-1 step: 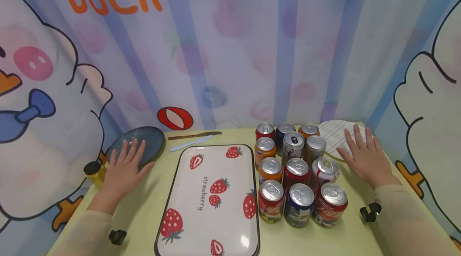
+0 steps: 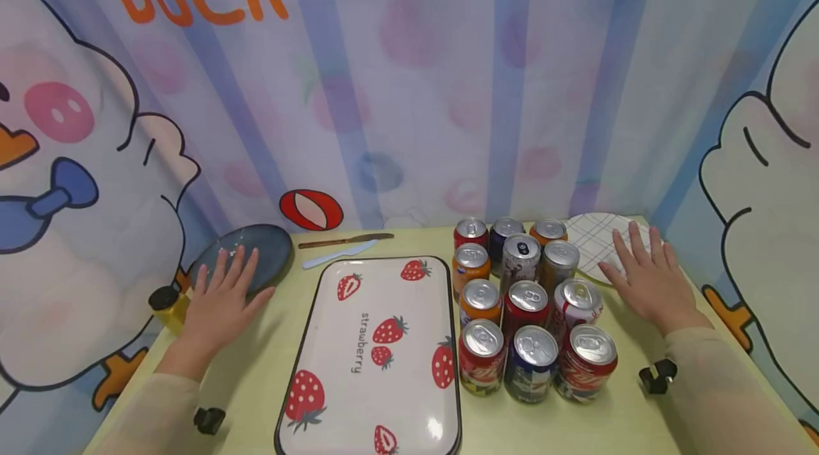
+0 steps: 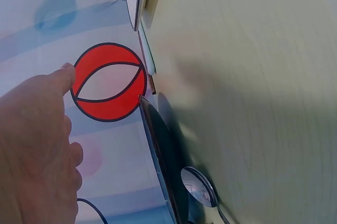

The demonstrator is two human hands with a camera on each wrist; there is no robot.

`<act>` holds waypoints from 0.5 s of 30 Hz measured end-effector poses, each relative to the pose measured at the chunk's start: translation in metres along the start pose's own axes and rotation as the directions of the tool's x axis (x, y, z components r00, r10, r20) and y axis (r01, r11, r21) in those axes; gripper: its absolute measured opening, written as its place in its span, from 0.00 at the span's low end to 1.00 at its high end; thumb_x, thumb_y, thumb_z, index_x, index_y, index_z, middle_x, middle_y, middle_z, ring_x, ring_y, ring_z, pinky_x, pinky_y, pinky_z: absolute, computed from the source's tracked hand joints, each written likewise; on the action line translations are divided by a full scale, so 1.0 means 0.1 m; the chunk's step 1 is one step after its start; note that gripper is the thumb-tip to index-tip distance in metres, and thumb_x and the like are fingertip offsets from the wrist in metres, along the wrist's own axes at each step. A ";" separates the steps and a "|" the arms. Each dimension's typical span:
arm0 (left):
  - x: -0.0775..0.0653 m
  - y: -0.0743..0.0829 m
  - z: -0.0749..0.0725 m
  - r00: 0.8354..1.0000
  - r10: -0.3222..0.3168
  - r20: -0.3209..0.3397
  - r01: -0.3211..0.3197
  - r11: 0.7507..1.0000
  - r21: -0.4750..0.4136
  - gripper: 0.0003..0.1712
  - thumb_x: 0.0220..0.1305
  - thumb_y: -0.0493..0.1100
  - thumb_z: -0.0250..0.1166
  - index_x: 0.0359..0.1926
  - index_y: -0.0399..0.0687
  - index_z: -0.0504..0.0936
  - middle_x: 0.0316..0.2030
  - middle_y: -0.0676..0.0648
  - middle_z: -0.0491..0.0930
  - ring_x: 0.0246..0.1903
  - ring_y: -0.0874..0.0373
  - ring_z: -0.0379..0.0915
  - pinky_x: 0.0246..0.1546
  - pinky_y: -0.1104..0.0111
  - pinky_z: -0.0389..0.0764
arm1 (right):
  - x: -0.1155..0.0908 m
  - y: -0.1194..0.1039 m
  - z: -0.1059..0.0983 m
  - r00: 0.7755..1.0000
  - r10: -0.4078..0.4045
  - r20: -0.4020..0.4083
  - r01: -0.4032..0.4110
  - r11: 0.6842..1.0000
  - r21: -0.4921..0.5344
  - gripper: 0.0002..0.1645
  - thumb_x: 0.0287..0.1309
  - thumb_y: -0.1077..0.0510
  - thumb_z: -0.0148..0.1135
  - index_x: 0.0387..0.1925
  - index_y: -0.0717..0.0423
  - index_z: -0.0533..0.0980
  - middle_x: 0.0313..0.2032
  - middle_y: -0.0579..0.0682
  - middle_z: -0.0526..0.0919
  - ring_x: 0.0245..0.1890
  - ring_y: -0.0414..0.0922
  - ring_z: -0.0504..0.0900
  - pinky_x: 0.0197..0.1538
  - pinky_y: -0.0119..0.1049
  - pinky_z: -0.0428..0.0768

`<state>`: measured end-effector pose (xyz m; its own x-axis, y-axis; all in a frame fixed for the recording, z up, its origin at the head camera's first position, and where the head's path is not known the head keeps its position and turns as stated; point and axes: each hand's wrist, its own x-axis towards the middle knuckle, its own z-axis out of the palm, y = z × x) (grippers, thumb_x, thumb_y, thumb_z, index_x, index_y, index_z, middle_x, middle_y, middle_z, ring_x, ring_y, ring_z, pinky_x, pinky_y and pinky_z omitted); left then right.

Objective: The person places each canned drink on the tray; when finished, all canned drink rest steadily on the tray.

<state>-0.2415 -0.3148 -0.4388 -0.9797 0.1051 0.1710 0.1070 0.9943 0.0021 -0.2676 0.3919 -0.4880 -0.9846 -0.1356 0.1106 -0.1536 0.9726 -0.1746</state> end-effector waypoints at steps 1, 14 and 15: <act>-0.01 -0.01 0.01 1.000 -0.001 -0.001 0.001 1.000 0.000 0.50 0.76 0.70 0.49 0.84 0.50 0.42 0.83 0.37 0.40 0.82 0.35 0.29 0.79 0.34 0.33 | 0.00 0.00 0.01 1.000 -0.001 0.002 0.001 1.000 0.002 0.50 0.78 0.30 0.29 0.82 0.55 0.30 0.80 0.65 0.22 0.77 0.68 0.15 0.76 0.73 0.30; -0.02 -0.04 0.06 1.000 -0.004 -0.005 0.004 1.000 0.015 0.50 0.75 0.71 0.48 0.84 0.51 0.45 0.83 0.38 0.42 0.82 0.37 0.28 0.80 0.36 0.31 | -0.09 0.04 -0.01 0.999 0.038 -0.010 -0.038 0.999 -0.012 0.51 0.77 0.29 0.31 0.82 0.54 0.29 0.80 0.66 0.25 0.77 0.69 0.17 0.76 0.72 0.23; -0.02 -0.03 0.06 1.000 -0.003 0.001 0.003 1.000 0.019 0.50 0.75 0.72 0.48 0.84 0.52 0.45 0.83 0.39 0.42 0.82 0.37 0.28 0.80 0.37 0.30 | -0.11 0.05 -0.03 0.999 0.041 -0.012 -0.041 0.999 -0.019 0.51 0.77 0.29 0.32 0.82 0.54 0.29 0.80 0.66 0.25 0.77 0.69 0.17 0.75 0.73 0.23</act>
<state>-0.2414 -0.3183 -0.4451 -0.9802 0.1023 0.1696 0.1010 0.9948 -0.0163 -0.2572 0.3983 -0.4873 -0.9890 -0.0932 0.1146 -0.1110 0.9808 -0.1601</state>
